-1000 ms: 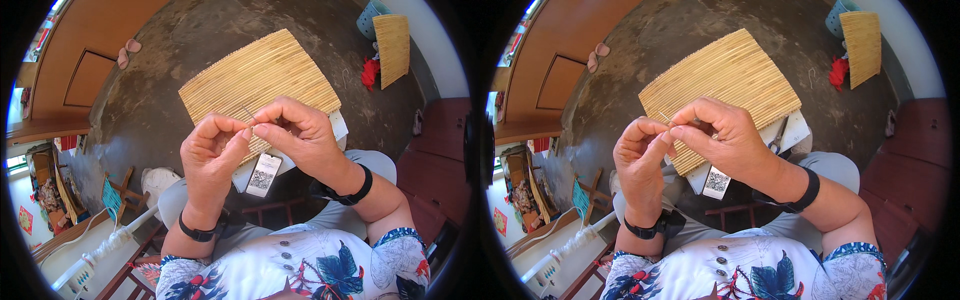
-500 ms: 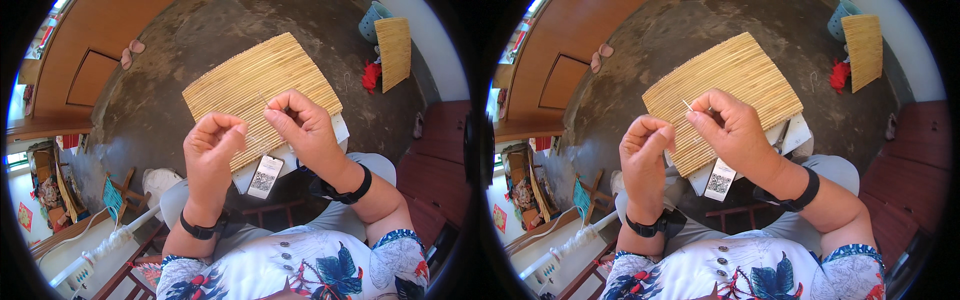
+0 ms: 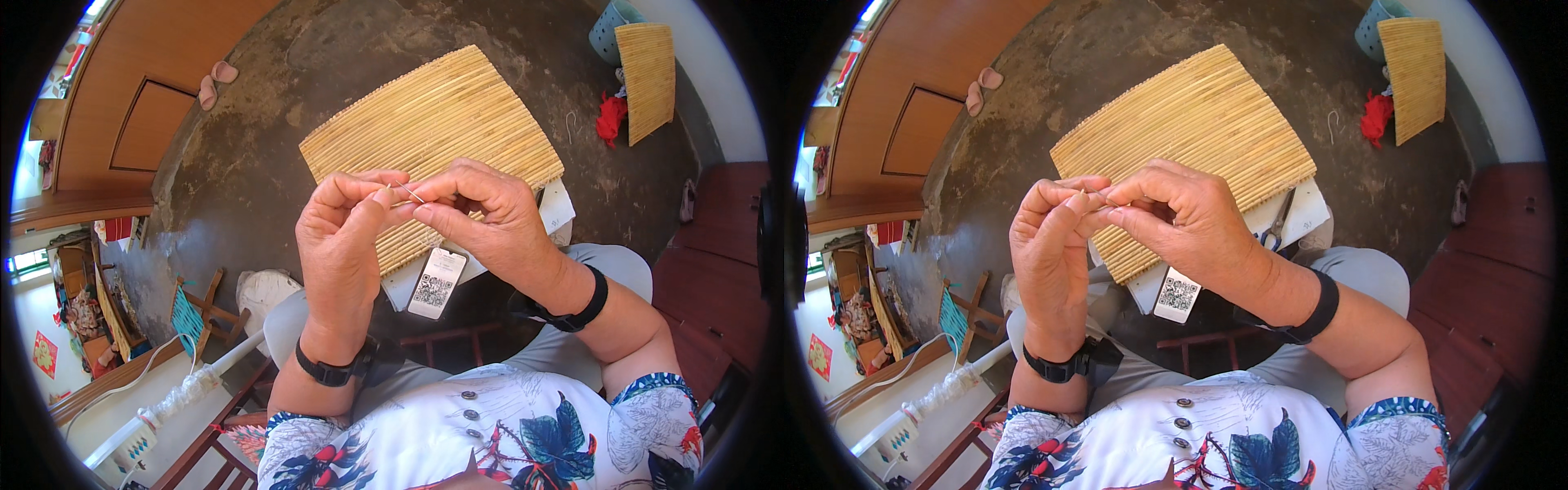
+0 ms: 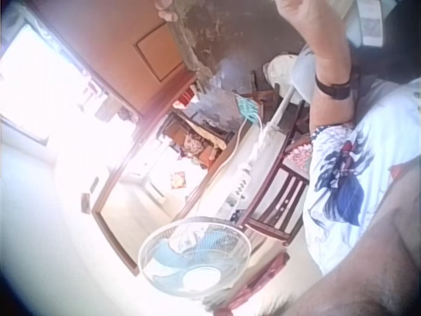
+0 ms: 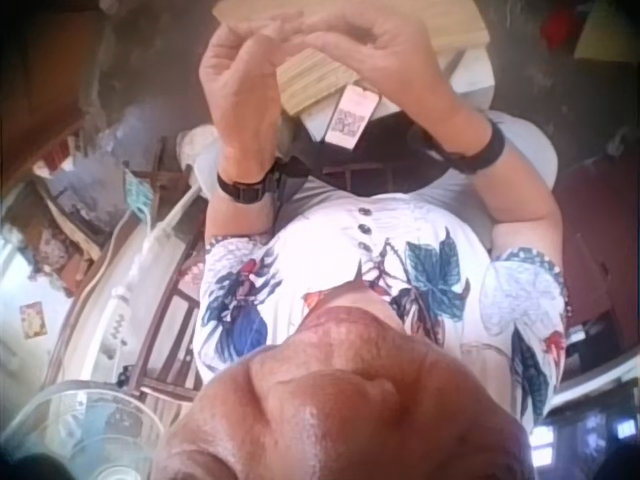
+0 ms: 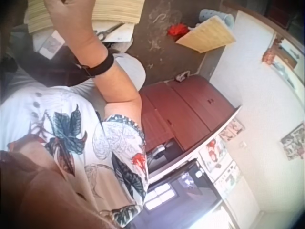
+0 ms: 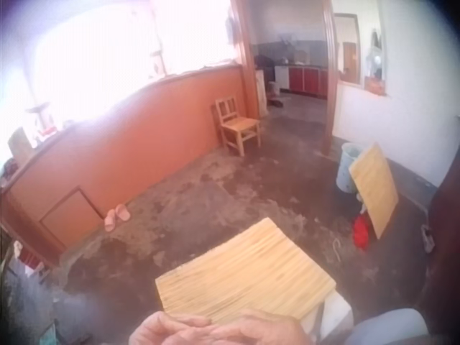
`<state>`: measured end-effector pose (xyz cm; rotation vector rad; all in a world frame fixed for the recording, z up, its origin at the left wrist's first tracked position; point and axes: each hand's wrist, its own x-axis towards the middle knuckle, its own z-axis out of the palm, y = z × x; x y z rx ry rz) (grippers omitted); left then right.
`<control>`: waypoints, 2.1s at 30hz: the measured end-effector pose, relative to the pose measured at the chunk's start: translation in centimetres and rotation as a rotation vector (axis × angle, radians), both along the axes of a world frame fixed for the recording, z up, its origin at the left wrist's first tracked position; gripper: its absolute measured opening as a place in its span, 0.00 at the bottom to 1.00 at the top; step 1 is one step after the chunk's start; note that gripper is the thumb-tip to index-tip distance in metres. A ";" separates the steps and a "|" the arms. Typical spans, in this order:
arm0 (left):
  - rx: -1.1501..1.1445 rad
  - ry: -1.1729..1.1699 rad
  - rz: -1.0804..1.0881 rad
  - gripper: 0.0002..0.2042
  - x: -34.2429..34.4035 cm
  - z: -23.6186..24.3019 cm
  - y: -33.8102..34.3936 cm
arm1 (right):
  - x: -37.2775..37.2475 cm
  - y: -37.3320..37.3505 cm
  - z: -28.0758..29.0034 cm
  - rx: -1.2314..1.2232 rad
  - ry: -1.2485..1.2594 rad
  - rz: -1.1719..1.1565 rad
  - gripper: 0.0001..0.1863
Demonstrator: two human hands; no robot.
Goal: The person threads a needle and sews along the edge of a bamboo mat, using scissors to cut the thread and finishing by sewing the final stitches by hand.
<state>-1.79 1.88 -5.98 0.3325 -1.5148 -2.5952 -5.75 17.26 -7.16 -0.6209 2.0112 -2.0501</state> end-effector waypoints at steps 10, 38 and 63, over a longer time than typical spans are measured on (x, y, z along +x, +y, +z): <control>-0.018 -0.004 -0.004 0.01 0.1 0.1 0.2 | 0.1 0.0 0.1 0.008 0.002 0.000 0.03; -0.030 -0.017 -0.012 0.02 -0.1 0.1 0.2 | 0.1 0.2 0.3 -0.001 -0.064 0.024 0.02; -0.025 -0.014 -0.023 0.02 0.0 0.0 0.1 | 0.1 0.2 0.1 0.008 -0.043 0.036 0.03</control>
